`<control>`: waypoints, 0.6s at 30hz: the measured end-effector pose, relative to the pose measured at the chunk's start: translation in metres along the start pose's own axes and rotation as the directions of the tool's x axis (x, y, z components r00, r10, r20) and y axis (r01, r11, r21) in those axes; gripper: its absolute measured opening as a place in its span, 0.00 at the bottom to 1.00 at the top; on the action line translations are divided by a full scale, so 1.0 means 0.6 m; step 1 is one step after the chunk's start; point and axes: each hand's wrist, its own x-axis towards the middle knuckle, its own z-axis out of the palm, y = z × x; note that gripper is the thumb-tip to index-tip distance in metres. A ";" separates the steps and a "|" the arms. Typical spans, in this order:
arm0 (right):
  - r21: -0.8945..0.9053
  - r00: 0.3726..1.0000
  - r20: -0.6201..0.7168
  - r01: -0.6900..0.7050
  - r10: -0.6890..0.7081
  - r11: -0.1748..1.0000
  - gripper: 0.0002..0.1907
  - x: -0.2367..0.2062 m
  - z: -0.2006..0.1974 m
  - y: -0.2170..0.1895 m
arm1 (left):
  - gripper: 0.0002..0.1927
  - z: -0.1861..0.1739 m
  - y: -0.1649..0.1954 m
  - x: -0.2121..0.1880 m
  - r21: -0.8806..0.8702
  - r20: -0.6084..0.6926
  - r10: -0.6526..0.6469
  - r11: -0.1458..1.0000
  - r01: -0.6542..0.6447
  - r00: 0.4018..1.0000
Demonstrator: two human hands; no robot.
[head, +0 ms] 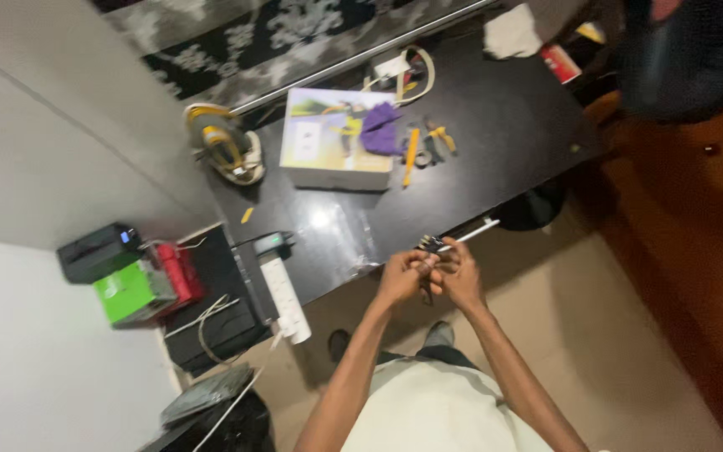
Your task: The person services a pedestal fan at a desk. They unscrew and remove the rear motor cover, use pliers and a screwdriver on the fan's motor and wiring, then reattach the cover and reposition the fan upright on its stand.
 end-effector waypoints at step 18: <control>0.102 0.967 0.239 -0.115 0.088 0.988 0.12 0.100 -0.419 -0.085 | 0.06 0.375 0.009 0.331 -0.040 -0.087 0.067 0.997 -0.071 0.994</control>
